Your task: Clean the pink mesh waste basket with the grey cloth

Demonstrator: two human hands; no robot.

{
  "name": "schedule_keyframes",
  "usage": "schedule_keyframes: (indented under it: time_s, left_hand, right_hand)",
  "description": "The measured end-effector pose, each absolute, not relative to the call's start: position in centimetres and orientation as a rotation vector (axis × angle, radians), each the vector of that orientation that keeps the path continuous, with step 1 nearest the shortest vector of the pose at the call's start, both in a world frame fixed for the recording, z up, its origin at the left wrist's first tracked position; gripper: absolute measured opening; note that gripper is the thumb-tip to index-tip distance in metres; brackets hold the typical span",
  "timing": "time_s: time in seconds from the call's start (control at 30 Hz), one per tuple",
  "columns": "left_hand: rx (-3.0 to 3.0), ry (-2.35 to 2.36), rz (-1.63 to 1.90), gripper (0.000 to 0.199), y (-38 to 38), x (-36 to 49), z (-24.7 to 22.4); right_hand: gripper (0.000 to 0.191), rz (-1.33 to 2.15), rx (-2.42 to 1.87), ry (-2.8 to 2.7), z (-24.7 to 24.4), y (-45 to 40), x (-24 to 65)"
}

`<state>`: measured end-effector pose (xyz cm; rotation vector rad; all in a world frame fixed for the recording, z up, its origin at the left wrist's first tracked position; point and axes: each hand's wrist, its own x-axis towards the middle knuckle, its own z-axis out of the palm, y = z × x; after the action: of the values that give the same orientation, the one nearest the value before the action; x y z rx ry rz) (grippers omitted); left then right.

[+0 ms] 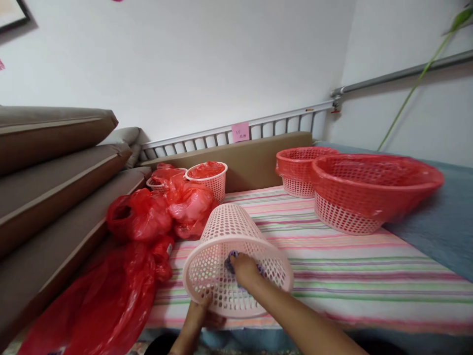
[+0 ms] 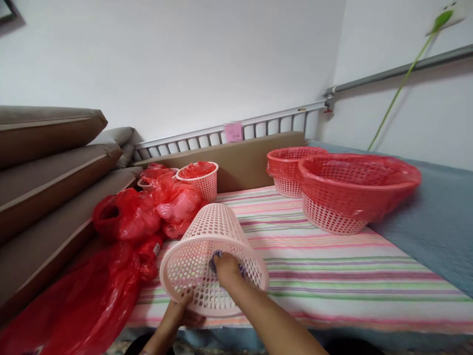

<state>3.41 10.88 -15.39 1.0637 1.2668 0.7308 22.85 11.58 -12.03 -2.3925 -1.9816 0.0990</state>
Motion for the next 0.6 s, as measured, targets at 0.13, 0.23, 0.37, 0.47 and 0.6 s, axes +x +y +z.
schedule_keyframes:
  time_s: [0.13, 0.23, 0.37, 0.47, 0.6]
  left_hand:
    - [1.092, 1.281, 0.750, 0.051, 10.6, 4.5, -16.0]
    - [1.096, 1.287, 0.763, 0.035, 10.4, 4.6, -16.6]
    - [1.088, 1.295, 0.761, 0.029, 10.4, 4.3, -17.4]
    - [1.082, 1.310, 0.763, 0.024, 10.9, 4.0, -18.1]
    - [1.074, 1.322, 0.780, 0.027, 12.0, 3.4, -18.7]
  right_hand:
    - [0.032, 0.136, -2.483, -1.844, -11.7, 11.8, 22.7]
    - [0.035, 0.139, -2.445, -1.873, -13.1, 9.2, 20.1]
    - [0.035, 0.154, -2.331, -1.996, -15.7, 5.9, 17.1]
    - [0.034, 0.181, -2.314, -1.969, -15.9, 6.8, 17.4]
    - [0.034, 0.221, -2.352, -1.780, -14.6, 12.4, 19.8]
